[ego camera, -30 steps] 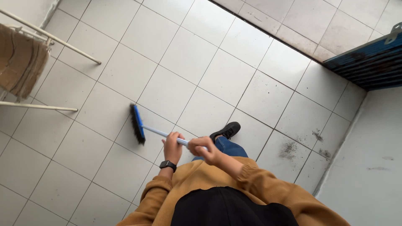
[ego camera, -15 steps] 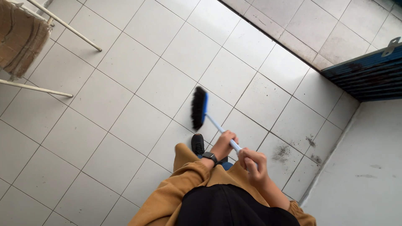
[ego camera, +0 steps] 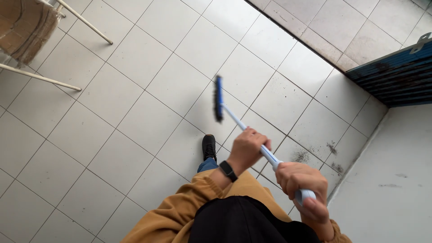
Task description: Sweep the tiled floor using a broom.
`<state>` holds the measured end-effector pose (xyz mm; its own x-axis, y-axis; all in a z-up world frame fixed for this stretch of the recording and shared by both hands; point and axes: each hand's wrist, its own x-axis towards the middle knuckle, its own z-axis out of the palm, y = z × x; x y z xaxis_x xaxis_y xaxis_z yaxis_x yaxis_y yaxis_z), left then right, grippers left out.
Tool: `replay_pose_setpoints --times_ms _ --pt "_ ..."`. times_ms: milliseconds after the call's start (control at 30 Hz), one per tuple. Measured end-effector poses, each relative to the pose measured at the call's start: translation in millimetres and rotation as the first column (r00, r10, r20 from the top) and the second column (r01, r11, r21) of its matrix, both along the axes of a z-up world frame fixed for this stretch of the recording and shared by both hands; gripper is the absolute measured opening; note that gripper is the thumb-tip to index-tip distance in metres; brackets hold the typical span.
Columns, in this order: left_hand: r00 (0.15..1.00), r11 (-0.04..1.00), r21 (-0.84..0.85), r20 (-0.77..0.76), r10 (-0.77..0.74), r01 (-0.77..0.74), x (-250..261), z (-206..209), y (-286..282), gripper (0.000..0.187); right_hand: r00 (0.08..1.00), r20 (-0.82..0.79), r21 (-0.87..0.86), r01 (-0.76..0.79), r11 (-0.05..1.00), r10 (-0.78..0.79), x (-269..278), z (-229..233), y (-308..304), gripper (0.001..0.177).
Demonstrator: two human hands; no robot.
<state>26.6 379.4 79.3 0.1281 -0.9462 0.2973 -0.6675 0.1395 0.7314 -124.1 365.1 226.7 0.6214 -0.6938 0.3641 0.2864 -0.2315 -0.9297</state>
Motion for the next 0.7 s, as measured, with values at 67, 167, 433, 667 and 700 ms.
replay_pose_setpoints --times_ms 67,167,433,667,700 --pt "0.997 0.988 0.141 -0.047 0.069 -0.062 25 6 22 0.014 0.997 -0.022 0.090 -0.071 0.993 0.073 7 -17 -3 0.044" --pt "0.968 0.942 0.250 -0.053 0.243 -0.223 63 -33 63 0.010 0.969 -0.032 0.227 -0.230 0.946 0.243 42 -68 -1 0.048" --pt "0.844 0.776 0.394 0.002 0.536 -0.493 137 -178 163 0.021 0.850 -0.063 0.349 -0.472 0.809 0.523 145 -202 55 0.023" --pt "0.892 0.928 0.201 -0.274 0.360 -0.313 61 -165 109 0.016 0.888 -0.345 0.229 -0.236 0.944 0.306 75 -171 43 0.019" --pt "0.919 0.953 0.178 -0.272 0.286 -0.244 47 -159 97 0.020 0.906 -0.356 0.212 -0.163 0.964 0.231 60 -157 38 0.020"
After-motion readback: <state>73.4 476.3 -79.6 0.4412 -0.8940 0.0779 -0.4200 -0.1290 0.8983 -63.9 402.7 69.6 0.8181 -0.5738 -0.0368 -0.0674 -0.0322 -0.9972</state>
